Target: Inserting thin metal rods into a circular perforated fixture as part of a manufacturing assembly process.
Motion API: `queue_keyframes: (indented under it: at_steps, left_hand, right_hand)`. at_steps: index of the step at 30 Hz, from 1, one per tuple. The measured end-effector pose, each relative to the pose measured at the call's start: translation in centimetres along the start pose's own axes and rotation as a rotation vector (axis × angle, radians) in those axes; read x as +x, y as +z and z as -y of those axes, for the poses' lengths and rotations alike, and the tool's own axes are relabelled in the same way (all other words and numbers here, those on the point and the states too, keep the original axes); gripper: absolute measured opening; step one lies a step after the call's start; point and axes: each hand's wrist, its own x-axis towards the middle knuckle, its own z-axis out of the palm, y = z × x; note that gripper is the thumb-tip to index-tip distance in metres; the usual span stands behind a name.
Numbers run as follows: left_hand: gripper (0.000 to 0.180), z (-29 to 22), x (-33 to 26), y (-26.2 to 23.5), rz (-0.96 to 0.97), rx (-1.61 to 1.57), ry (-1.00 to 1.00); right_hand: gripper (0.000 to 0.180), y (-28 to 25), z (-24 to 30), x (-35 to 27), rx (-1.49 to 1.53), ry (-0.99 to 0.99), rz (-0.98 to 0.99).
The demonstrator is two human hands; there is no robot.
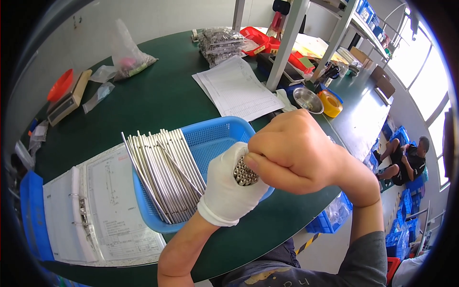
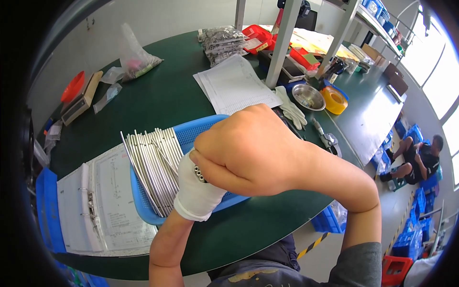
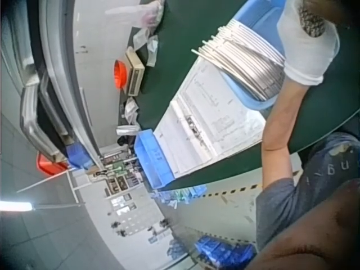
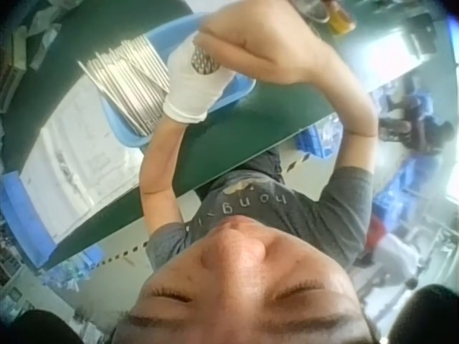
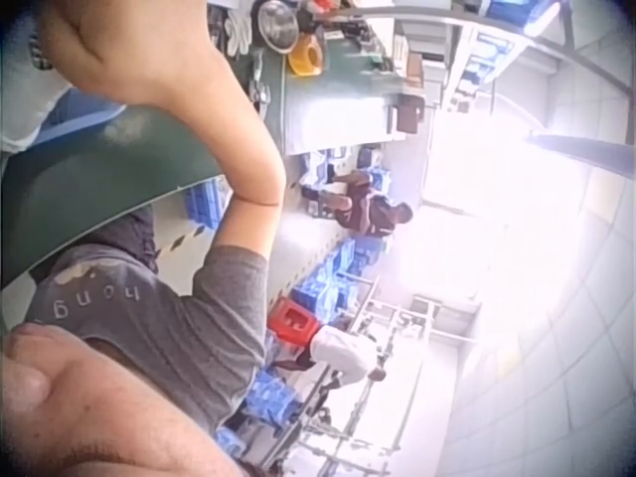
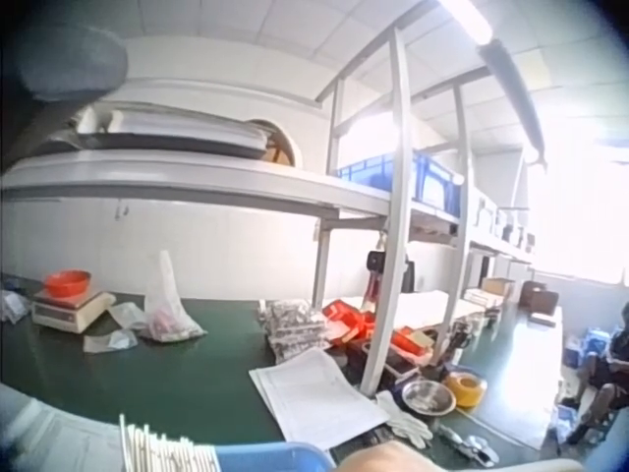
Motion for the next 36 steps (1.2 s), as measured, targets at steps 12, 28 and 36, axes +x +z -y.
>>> queue_keyframes:
  at_steps: [12, 28, 36]
  left_hand:
    - [0.020, -0.13, 0.20, -0.19, -0.002, 0.011, 0.017]
    - [0.018, -0.04, 0.16, -0.17, -0.030, -0.023, 0.020]
    - [0.018, -0.30, 0.21, -0.16, -0.017, -0.010, 0.026]
  right_hand:
    - [0.015, 0.87, -0.17, 0.00, -0.030, -0.067, -0.064]
    - [0.016, -0.03, 0.10, -0.20, -0.043, 0.014, -0.023]
    - [0.016, 0.24, -0.06, -0.05, 0.005, 0.017, -0.017]
